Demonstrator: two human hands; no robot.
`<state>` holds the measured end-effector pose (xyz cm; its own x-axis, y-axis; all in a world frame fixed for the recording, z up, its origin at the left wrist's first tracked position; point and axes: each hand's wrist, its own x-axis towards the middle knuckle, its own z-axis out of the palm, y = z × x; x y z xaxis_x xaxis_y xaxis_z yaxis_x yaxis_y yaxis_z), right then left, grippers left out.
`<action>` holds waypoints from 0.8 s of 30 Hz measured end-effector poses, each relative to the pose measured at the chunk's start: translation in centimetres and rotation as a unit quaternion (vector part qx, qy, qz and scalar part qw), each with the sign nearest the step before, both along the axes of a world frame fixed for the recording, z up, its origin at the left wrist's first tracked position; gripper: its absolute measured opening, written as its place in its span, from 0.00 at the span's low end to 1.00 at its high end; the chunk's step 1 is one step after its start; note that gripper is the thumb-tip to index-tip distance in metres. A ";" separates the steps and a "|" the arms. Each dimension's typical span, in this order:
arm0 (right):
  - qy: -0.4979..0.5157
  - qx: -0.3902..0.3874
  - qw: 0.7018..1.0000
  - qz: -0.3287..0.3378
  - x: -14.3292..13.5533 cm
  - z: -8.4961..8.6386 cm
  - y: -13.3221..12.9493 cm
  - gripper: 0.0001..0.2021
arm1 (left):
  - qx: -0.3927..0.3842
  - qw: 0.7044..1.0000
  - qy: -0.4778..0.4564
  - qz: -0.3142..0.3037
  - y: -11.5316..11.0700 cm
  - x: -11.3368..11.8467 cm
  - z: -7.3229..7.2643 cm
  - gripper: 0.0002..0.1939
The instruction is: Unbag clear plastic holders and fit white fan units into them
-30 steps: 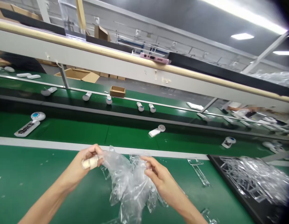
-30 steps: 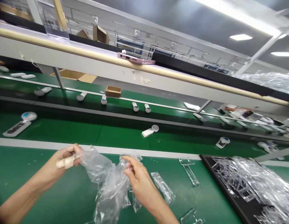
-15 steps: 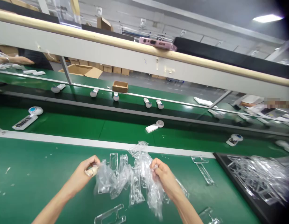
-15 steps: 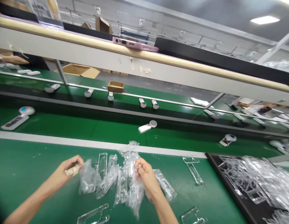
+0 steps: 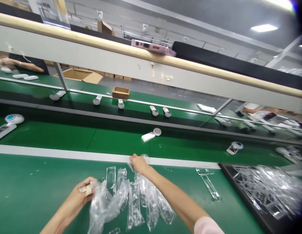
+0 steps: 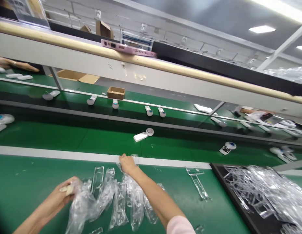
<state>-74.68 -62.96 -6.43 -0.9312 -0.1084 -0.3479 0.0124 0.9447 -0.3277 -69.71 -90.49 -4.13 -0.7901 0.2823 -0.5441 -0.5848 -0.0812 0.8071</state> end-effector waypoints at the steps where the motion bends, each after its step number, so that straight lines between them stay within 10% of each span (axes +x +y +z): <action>1: 0.001 0.002 1.000 0.007 0.1 -0.1 0.1 0.12 | -0.015 1.000 -0.003 -0.003 0.1 0.5 -0.3 0.16; 8: 0.091 -0.071 0.993 -0.012 5.0 6.7 1.3 0.06 | -0.124 0.981 0.034 -0.142 4.2 1.0 -1.4 0.37; 13: 0.170 -0.261 0.946 -0.085 10.7 12.0 1.7 0.07 | -0.339 0.887 0.186 -0.254 7.8 -1.7 -2.0 0.36; 24: 0.120 -0.418 0.876 -0.210 14.4 13.6 1.4 0.03 | -0.443 0.804 0.294 -0.266 10.4 -4.4 -4.1 0.16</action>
